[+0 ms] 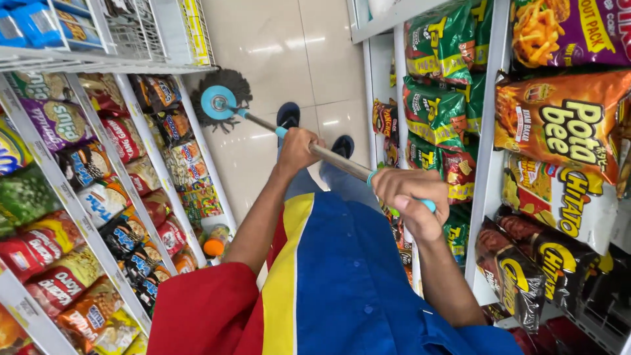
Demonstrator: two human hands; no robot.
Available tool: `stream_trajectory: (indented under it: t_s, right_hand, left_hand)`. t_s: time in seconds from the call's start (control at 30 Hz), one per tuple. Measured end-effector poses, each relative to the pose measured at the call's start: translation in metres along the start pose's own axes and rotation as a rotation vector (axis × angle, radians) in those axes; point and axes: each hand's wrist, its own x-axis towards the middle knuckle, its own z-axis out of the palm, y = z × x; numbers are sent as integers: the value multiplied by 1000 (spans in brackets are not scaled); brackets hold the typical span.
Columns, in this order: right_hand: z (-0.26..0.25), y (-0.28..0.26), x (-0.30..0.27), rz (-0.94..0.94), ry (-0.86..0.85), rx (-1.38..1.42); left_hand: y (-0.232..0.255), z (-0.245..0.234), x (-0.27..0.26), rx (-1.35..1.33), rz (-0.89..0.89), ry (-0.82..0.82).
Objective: Mopping the tiled floor between shelves in a convenience store.
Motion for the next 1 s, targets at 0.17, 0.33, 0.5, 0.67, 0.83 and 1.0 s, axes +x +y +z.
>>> stream_trajectory:
  t_s: [0.17, 0.33, 0.5, 0.67, 0.83, 1.0]
  right_hand:
    - [-65, 0, -64, -144, 96, -56]
    - [-70, -82, -118, -35, 149, -213]
    - [-56, -99, -164, -74, 279, -407]
    - [-15, -81, -194, -137, 282, -329]
    - [22, -83, -231, -133, 250, -284]
    - [68, -36, -268, -42, 237, -44]
  left_hand:
    - [11, 101, 15, -34, -6, -56]
    - [111, 161, 5, -78, 366, 61]
    - [146, 224, -8, -376, 476, -119]
    - [135, 191, -42, -240, 413, -269]
    - [127, 139, -123, -228, 297, -255]
    - [62, 94, -205, 7, -101, -439]
